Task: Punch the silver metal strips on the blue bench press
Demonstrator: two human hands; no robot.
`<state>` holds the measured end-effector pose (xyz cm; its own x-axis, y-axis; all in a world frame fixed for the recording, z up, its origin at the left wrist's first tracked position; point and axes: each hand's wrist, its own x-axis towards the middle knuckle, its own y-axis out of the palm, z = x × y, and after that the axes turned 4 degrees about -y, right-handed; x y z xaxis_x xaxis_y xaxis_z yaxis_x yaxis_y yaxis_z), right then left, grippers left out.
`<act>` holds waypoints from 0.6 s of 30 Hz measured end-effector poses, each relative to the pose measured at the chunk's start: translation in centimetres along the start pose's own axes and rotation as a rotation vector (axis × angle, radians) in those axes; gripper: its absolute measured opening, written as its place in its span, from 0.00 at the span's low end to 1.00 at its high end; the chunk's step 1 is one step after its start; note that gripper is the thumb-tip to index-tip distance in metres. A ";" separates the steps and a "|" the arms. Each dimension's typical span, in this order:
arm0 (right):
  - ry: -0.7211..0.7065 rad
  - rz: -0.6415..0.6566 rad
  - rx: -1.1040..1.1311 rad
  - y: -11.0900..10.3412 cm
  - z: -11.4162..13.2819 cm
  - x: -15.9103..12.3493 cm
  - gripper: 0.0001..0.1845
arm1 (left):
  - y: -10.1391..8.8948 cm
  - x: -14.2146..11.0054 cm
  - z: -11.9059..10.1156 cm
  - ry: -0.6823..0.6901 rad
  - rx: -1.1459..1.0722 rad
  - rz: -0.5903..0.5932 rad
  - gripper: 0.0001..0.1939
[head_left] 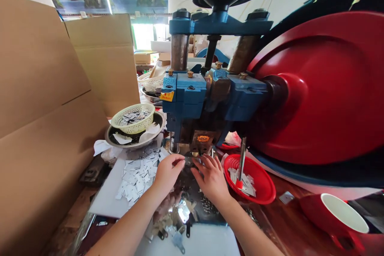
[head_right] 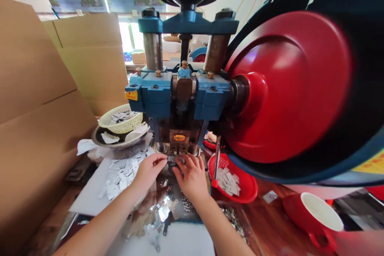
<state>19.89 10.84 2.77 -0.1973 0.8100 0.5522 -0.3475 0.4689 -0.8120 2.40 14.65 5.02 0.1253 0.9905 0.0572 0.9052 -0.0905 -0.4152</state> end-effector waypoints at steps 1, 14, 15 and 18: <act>0.012 -0.024 0.028 0.2 -0.2 -0.2 0.17 | 0.4 0.4 -0.2 0.003 0.012 -0.003 0.09; 0.003 0.015 0.102 0.7 -1.5 -0.4 0.16 | 2.5 2.2 0.2 0.084 0.218 -0.073 0.06; -0.003 0.023 0.083 0.7 -1.5 -0.4 0.16 | 2.5 2.3 0.4 0.086 0.221 -0.073 0.06; -0.027 0.055 -0.007 0.1 -1.1 -0.3 0.15 | 2.5 2.5 0.8 0.090 0.223 -0.063 0.06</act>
<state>20.95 11.07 2.35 -0.2405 0.8250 0.5114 -0.3286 0.4266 -0.8427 4.66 17.02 3.42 0.1160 0.9792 0.1665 0.8017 0.0067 -0.5977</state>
